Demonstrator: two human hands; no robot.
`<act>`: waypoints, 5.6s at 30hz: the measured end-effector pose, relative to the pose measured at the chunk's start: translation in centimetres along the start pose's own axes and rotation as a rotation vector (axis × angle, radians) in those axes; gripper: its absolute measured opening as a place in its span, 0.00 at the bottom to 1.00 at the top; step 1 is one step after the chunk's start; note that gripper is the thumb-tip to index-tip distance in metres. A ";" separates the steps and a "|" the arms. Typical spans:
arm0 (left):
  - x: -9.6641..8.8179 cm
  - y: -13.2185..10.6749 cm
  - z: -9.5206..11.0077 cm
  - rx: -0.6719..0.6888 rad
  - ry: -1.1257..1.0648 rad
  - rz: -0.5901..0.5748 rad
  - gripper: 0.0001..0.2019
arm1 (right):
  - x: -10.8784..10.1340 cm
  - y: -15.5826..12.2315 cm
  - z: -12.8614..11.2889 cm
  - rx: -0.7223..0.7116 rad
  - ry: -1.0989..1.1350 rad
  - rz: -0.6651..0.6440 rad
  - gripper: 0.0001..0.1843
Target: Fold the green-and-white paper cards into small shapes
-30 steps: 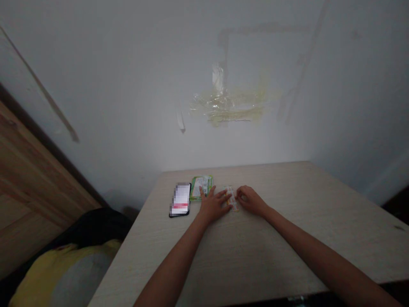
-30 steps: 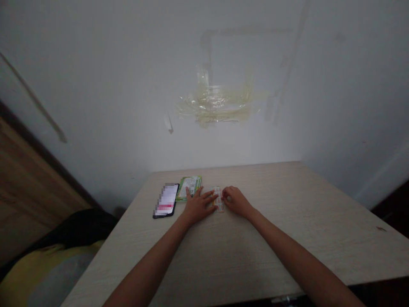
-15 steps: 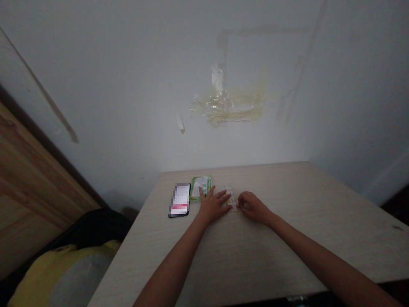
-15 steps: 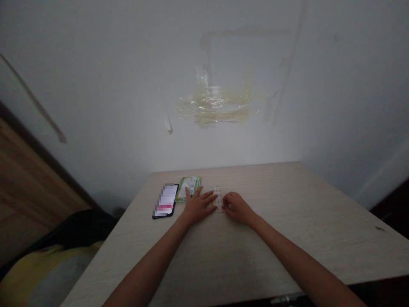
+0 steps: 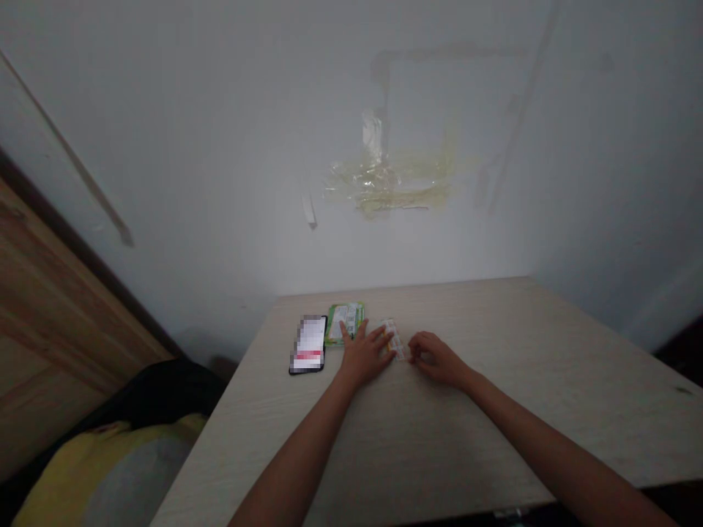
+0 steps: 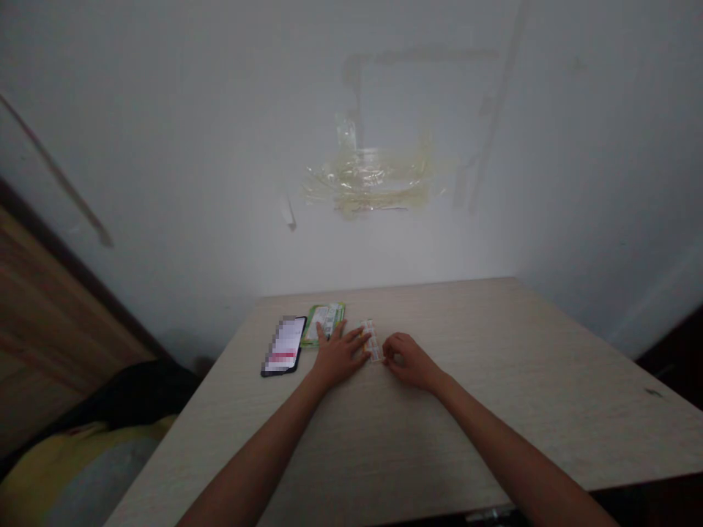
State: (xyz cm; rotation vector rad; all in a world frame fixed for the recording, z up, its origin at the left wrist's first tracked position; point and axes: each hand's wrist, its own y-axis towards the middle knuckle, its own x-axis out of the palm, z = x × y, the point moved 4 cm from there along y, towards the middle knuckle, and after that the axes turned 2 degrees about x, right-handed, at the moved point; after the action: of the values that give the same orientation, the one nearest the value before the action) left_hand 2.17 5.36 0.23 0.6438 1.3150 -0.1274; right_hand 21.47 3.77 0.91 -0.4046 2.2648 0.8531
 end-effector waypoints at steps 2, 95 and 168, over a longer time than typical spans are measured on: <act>0.0 0.0 0.0 -0.002 0.005 0.013 0.23 | 0.2 0.0 0.1 0.001 -0.015 -0.004 0.10; 0.4 -0.1 -0.1 -0.153 -0.142 -0.033 0.16 | 0.3 0.2 1.9 0.146 -0.503 0.177 0.28; -0.1 0.7 -0.6 -0.228 -0.229 -0.024 0.20 | 0.6 0.8 4.5 0.262 -0.245 0.178 0.05</act>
State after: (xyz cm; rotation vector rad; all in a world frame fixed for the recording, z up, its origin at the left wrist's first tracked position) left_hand 1.90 6.19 0.47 0.4064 1.0968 -0.0667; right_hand 22.81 7.41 -1.67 0.0213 2.1650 0.6408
